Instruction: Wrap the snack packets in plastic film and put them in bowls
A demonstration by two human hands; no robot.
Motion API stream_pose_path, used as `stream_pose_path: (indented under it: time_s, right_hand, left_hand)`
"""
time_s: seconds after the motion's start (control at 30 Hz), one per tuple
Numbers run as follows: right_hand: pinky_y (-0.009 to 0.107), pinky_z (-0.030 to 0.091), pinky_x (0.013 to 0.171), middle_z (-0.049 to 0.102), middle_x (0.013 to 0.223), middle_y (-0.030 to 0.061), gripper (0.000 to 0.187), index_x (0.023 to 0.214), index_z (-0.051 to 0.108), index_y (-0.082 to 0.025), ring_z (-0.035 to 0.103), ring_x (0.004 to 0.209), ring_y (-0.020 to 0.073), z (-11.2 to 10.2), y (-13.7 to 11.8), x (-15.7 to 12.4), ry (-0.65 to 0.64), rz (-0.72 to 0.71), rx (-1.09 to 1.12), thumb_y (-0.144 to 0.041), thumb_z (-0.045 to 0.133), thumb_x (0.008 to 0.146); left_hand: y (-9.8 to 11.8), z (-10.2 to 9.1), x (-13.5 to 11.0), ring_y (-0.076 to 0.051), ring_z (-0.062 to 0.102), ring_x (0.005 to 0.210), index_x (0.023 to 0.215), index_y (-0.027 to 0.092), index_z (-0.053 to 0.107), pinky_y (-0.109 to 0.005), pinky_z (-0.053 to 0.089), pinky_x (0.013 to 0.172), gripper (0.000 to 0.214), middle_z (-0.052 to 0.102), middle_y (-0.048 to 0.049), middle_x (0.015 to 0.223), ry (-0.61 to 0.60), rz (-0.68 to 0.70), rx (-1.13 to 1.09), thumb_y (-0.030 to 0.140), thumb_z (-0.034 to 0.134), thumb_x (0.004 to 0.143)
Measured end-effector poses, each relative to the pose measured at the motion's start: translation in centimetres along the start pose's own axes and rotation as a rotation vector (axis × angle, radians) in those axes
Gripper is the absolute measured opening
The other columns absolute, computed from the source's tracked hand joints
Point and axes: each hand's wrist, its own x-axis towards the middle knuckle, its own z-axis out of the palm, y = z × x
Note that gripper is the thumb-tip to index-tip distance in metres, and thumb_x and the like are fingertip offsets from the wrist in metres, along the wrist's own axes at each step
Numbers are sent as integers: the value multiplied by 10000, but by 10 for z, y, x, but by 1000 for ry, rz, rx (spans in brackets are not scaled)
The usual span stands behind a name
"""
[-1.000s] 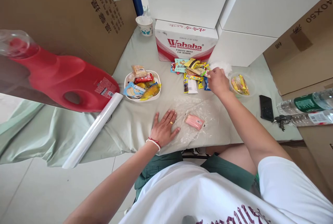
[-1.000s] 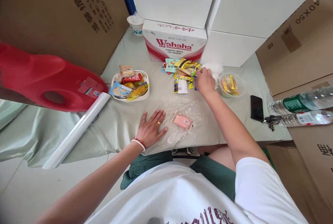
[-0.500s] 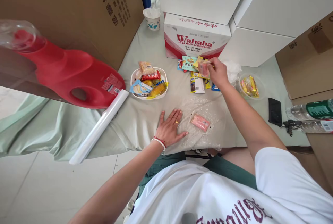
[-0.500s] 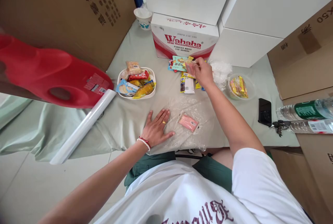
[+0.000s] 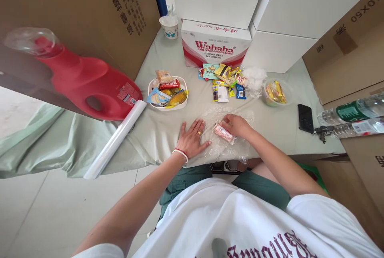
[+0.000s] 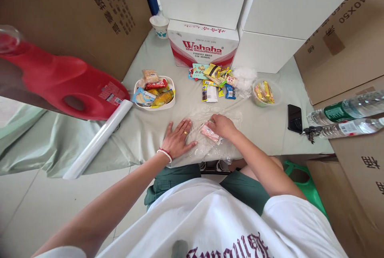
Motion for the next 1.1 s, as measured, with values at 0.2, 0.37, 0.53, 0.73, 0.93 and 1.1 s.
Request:
stream_pose_path:
  time_s: [0.2,0.37,0.53,0.73,0.93,1.1]
  right_hand:
    - [419,407,959,668,1261,169,587,1370,597,-194,495,1243,355,21,-16,-37,104,-5,-276,-545,697,910]
    - [440,375,949,659,1268,159,447,1339,615,-188,466,1232,360,28,-6,-39,84,-7,-288,-337,639,918]
    - [428,360,939,674,1219,153,416,1295,631,-180,477,1183,348,14,14,-44,94,-33,-300,-290,634,893]
    - [416,366,931,664,1217,151,438,1308,622,-210,471,1160,347,-7,17,-36,145,-40,-265,-280,660,877]
    - [465,389,1029,601,1376,167,541,1414,581,-202,464,1268,351,18,9,-12,42,-157,-200,-279,675,886]
    - [526,380,1169,429,1585,149,631,1555,447,-245,376,1449,333,35,42,-47,259,-341,40,-356,635,964]
  left_hand:
    - [0,1,0,-346,237,1610,1678,184,241,-656,23,1294,877,252,-147,1731,-15,0,33,694,399,982]
    - [4,5,-2,-376,187,1620,1673,160,247,-701,-6,1272,919,189,-173,1742,-19,-8,60,717,410,961]
    - [9,9,-4,-392,176,1620,1673,145,236,-732,-18,1256,956,168,-190,1744,-8,-39,45,733,435,947]
    - [8,9,-5,-402,175,1619,1669,144,252,-734,-17,1256,962,188,-193,1741,1,-34,17,724,479,935]
    - [5,10,-4,-365,216,1614,1668,105,208,-722,-59,1254,966,167,-222,1735,15,-20,-61,680,498,948]
    - [-15,0,-22,-295,227,1621,1648,217,310,-621,85,1301,671,275,-133,1730,60,34,-229,405,415,1012]
